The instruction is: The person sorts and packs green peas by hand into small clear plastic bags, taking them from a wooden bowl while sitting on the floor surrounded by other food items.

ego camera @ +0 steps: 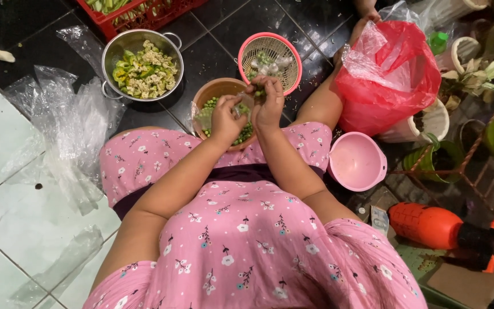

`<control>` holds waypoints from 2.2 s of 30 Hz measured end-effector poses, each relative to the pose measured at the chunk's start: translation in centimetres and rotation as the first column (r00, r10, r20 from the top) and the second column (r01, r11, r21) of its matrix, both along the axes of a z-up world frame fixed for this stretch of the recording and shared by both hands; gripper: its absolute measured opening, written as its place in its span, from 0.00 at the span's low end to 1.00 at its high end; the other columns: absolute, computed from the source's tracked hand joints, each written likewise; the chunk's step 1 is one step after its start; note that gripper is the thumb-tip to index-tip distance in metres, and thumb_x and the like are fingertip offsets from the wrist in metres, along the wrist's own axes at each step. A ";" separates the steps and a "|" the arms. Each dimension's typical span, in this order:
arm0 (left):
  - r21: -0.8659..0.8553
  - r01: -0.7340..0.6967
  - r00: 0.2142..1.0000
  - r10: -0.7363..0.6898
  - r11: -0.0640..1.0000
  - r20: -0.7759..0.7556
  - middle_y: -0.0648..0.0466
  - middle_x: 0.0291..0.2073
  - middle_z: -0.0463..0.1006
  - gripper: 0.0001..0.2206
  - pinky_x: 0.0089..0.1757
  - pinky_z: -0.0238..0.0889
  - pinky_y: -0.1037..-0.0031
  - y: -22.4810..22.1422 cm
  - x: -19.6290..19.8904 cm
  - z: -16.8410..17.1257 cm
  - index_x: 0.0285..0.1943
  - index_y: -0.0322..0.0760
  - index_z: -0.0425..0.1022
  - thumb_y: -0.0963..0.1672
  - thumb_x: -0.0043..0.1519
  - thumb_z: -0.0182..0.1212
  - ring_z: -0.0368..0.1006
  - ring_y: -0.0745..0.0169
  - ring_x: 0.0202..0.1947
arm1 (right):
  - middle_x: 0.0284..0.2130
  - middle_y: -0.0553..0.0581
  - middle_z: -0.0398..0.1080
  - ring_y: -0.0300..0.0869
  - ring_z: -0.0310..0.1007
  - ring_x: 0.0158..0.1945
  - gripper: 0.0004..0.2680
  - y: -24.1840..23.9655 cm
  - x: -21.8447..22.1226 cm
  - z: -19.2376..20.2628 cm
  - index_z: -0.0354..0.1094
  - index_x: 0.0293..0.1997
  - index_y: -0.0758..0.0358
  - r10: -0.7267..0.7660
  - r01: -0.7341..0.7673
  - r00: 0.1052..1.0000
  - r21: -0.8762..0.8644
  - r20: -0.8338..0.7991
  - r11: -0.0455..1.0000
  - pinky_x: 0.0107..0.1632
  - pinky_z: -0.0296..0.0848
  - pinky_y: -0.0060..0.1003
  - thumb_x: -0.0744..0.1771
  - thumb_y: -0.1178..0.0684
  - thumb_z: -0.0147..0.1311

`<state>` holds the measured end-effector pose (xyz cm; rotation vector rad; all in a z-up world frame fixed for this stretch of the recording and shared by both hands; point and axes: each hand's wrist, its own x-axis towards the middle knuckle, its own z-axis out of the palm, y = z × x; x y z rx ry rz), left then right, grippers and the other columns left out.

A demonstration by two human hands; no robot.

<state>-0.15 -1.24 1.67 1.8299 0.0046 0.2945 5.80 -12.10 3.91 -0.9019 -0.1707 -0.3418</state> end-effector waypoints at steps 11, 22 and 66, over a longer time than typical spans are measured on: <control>-0.133 0.037 0.997 -0.045 0.990 -0.058 0.48 0.48 0.73 0.22 0.31 0.71 0.78 0.3 0.9 -0.9 0.57 0.26 0.78 0.38 0.52 0.68 0.73 0.68 0.26 | 0.32 0.72 0.70 0.57 0.78 0.32 0.18 0.6 -0.9 0.2 0.63 0.38 0.67 -0.004 0.006 0.998 -0.050 0.057 0.999 0.41 0.78 0.41 0.73 0.40 0.36; -0.544 0.124 0.991 -0.071 0.830 0.117 0.46 0.60 0.67 0.22 0.38 0.71 0.86 6.6 1.5 8.1 0.62 0.20 0.72 0.30 0.56 0.57 0.74 0.68 0.41 | 0.25 0.53 0.69 0.37 0.65 0.26 0.03 -2.8 3.8 -11.2 0.67 0.38 0.65 0.070 -0.317 0.890 -0.500 -0.451 0.806 0.30 0.67 0.28 0.67 0.57 0.50; -0.166 -0.137 0.985 0.153 0.977 0.085 0.51 0.52 0.74 0.23 0.31 0.71 0.82 5.8 0.5 -1.2 0.58 0.38 0.80 0.36 0.50 0.69 0.75 0.70 0.26 | 0.30 0.50 0.56 0.35 0.58 0.29 0.06 -2.2 2.2 -2.5 0.58 0.41 0.52 0.611 -0.547 0.680 0.273 -0.406 0.791 0.27 0.54 0.21 0.70 0.48 0.50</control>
